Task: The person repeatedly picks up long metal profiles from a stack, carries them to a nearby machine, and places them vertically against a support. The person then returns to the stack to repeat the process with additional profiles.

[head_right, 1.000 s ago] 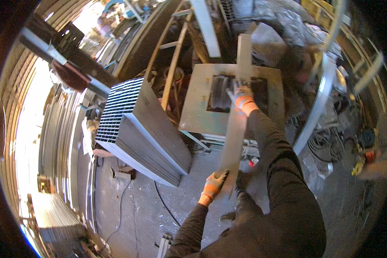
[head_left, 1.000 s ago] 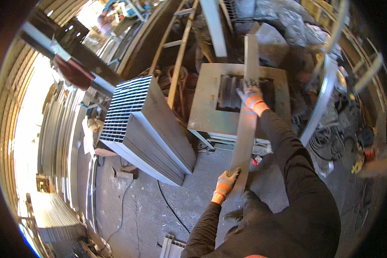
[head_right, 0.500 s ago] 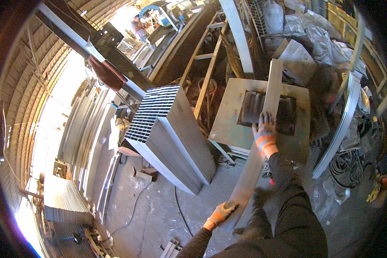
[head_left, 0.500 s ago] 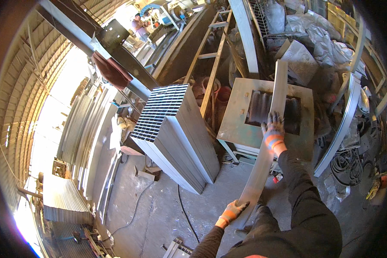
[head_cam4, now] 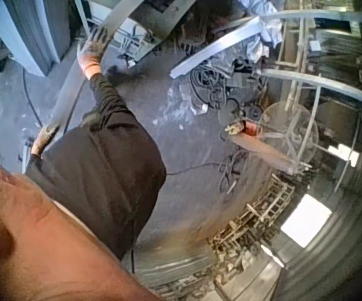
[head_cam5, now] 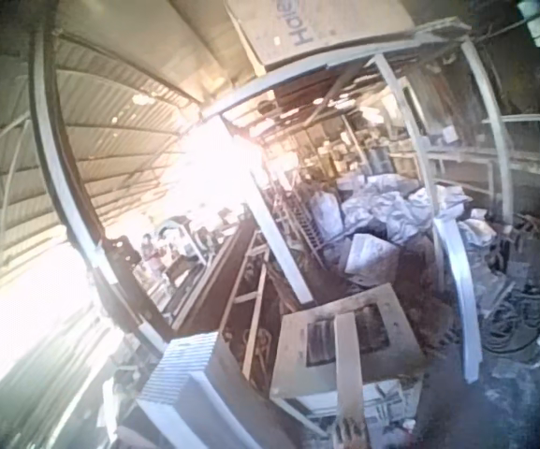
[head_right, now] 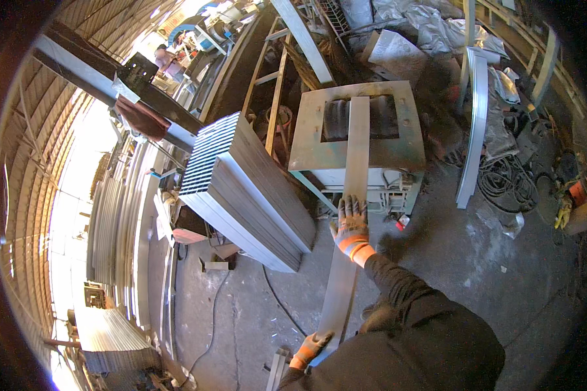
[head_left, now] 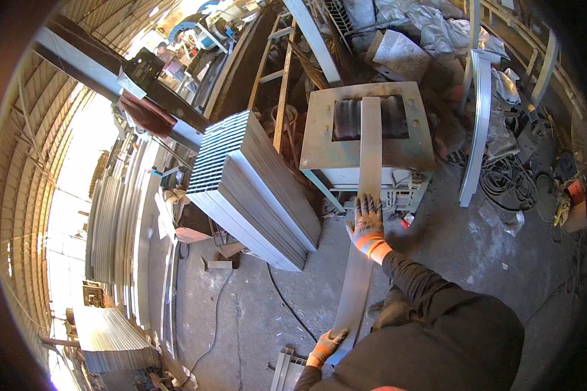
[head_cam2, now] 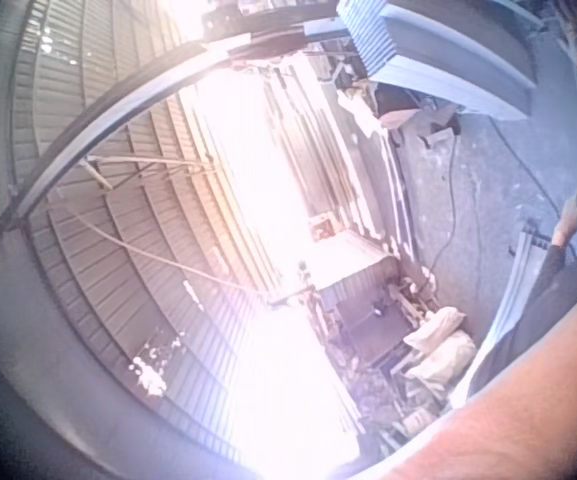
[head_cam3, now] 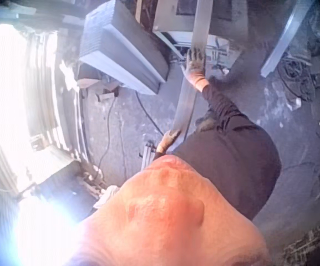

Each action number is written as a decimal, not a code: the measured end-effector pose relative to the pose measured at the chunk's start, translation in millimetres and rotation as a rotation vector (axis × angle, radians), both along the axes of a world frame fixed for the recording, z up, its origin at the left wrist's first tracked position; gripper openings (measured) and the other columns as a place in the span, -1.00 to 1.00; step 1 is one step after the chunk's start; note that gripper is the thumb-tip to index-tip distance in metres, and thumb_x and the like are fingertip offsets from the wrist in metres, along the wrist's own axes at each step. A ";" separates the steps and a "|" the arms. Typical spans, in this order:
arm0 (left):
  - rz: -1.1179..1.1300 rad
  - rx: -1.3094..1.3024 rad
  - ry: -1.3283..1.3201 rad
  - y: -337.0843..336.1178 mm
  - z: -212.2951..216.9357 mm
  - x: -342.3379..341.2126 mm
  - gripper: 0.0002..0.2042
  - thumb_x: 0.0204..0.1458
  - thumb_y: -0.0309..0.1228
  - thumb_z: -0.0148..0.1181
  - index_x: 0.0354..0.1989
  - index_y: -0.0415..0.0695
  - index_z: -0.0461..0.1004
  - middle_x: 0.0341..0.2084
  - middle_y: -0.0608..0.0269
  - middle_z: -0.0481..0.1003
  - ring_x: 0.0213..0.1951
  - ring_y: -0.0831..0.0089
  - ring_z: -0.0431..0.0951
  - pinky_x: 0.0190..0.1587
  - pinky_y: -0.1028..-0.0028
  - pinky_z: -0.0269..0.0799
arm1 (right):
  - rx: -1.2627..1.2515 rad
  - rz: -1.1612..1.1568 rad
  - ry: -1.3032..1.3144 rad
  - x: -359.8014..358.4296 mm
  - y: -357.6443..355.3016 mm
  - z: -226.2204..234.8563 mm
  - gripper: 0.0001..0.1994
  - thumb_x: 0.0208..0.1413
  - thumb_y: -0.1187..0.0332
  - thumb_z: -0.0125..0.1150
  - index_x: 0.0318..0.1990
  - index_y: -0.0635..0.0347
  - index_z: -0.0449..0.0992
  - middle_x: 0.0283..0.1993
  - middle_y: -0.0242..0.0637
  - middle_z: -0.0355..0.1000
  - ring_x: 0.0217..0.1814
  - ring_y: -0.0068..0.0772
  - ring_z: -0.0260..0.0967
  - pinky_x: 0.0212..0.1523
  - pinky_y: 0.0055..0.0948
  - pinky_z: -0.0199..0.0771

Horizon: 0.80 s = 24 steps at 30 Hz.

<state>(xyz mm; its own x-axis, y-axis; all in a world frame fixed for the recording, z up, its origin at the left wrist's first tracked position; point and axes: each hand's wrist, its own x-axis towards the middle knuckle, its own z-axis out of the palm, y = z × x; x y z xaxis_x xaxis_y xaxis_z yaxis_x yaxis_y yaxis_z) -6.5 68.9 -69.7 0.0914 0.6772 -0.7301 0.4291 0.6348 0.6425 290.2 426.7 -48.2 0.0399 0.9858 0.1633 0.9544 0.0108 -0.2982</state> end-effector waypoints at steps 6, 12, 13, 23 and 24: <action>0.028 -0.026 -0.050 -69.0 -11.9 -27.3 -0.53 0.36 -0.07 0.47 0.23 -0.20 0.71 0.06 0.07 0.78 0.09 0.40 0.74 0.20 0.35 0.61 | -0.034 0.024 0.068 -16.8 -56.7 4.7 0.07 0.27 -0.20 0.32 0.72 0.37 0.07 0.81 0.19 -0.04 0.87 0.25 -0.16 0.80 0.35 -0.32; -0.253 0.293 0.760 -47.0 29.9 14.6 -0.33 0.06 0.19 0.54 0.06 -0.16 0.54 -0.09 -0.08 0.75 -0.08 -0.19 0.77 -0.04 0.00 0.68 | 0.017 -0.191 0.498 -15.7 -10.3 1.8 0.26 0.01 0.06 0.67 0.77 0.24 -0.05 0.81 0.21 -0.08 0.85 0.28 -0.11 0.76 0.00 0.03; -0.244 0.302 0.810 -28.9 37.4 27.5 -0.34 0.09 0.19 0.52 0.05 -0.18 0.55 -0.09 -0.09 0.75 -0.10 -0.22 0.77 -0.05 -0.02 0.68 | 0.079 -0.219 0.509 -13.7 12.3 -0.7 0.23 0.01 0.11 0.67 0.76 0.24 -0.01 0.79 0.21 -0.04 0.83 0.27 -0.05 0.73 -0.05 0.12; 0.138 -0.240 -0.324 196.8 46.1 59.7 -0.42 0.40 -0.05 0.42 0.35 -0.28 0.57 0.24 0.17 0.66 0.14 0.47 0.66 0.25 0.39 0.58 | 0.091 -0.175 1.550 103.7 224.6 -67.6 -0.17 0.14 0.47 0.48 0.63 0.16 0.38 0.49 -0.19 0.56 0.41 -0.35 0.49 0.42 -0.32 0.51; 0.125 -0.179 -0.271 217.5 40.1 82.5 -0.47 0.40 -0.07 0.42 0.29 -0.28 0.62 0.20 0.13 0.70 0.10 0.44 0.69 0.21 0.36 0.60 | -0.117 -0.319 1.352 122.6 250.7 -69.5 -0.19 0.17 0.44 0.46 0.62 0.15 0.39 0.50 -0.16 0.55 0.44 -0.24 0.50 0.45 -0.26 0.50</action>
<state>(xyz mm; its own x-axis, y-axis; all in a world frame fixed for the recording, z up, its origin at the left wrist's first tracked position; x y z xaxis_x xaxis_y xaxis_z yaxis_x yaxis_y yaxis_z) 76.0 286.4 -29.6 0.2231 0.5587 -0.7988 0.1702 0.7846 0.5962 412.8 677.4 -117.6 0.3215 0.9096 -0.2632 -0.1143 -0.2387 -0.9644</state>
